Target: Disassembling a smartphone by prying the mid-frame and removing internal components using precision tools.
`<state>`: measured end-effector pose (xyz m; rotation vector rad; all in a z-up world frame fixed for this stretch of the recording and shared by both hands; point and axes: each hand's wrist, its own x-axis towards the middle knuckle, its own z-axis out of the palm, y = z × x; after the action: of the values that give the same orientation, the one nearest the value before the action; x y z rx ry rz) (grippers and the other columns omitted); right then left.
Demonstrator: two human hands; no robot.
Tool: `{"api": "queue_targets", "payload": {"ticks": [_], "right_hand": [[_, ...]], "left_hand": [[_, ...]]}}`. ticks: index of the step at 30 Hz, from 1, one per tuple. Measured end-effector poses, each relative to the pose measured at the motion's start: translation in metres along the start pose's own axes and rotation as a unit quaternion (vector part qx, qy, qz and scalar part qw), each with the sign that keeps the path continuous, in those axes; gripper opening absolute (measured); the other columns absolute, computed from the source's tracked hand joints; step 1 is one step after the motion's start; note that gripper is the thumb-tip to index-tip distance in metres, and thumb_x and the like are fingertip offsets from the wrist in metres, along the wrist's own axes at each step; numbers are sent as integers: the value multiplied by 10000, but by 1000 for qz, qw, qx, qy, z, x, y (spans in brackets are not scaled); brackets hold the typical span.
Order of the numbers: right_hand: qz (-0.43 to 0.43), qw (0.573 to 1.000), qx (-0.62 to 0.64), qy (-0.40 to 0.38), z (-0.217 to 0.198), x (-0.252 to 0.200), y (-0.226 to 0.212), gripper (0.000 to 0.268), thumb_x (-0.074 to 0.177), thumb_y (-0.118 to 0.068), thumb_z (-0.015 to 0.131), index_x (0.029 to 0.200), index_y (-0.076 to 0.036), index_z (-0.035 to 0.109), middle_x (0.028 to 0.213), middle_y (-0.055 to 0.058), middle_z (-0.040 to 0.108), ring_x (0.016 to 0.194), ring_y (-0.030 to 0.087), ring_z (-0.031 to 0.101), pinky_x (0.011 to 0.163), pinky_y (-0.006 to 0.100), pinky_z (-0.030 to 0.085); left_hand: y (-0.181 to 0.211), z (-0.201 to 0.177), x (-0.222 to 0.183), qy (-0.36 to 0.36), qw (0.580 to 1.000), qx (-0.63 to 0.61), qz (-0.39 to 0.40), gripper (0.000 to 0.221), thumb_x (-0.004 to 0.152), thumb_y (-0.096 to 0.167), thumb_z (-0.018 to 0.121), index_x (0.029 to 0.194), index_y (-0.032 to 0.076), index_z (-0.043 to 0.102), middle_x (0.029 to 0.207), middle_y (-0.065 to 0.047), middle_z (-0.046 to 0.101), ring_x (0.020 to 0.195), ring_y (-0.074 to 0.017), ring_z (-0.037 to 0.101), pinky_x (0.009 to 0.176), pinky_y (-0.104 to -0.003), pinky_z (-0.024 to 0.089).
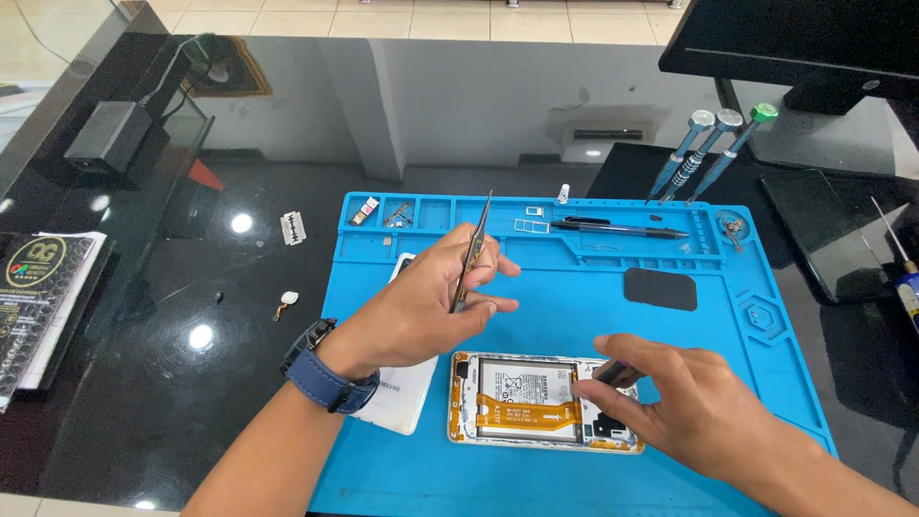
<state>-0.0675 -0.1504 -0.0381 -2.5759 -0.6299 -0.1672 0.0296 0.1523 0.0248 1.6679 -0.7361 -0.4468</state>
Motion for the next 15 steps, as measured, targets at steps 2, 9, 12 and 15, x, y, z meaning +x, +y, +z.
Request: {"api": "queue_targets", "payload": {"ticks": [2,9,12,15], "right_hand": [[-12,1000,-6,13,2,0,1,642,801,-480,808,1293,-192,513,969,51,836,734,168,841,456,387,676],[-91,995,-10,28,2,2,0,583,823,-448,823,1255,-153,565,1053,101,813,830,184,835,589,379,711],[-99,995,-1,28,-2,6,-7,536,845,-436,804,1240,-148,583,1023,105,816,798,192,820,562,375,700],[-64,997,-8,-36,-6,9,-13,416,910,-483,713,1181,-178,630,1011,51,814,772,172,792,495,376,661]], "left_hand": [[2,1,0,-7,1000,7,8,315,960,26,599,824,187,365,1093,-50,481,1347,-223,622,995,-401,715],[-8,-1,2,11,990,139,-23,376,926,54,734,801,181,404,1079,-41,567,1343,-223,697,864,-335,726],[-12,-3,3,33,985,166,-33,407,880,52,796,773,184,426,1015,-36,638,1250,-235,758,763,-336,715],[-11,-2,4,44,980,190,-34,433,890,71,783,752,178,387,913,-49,692,1136,-244,806,723,-321,716]]}}
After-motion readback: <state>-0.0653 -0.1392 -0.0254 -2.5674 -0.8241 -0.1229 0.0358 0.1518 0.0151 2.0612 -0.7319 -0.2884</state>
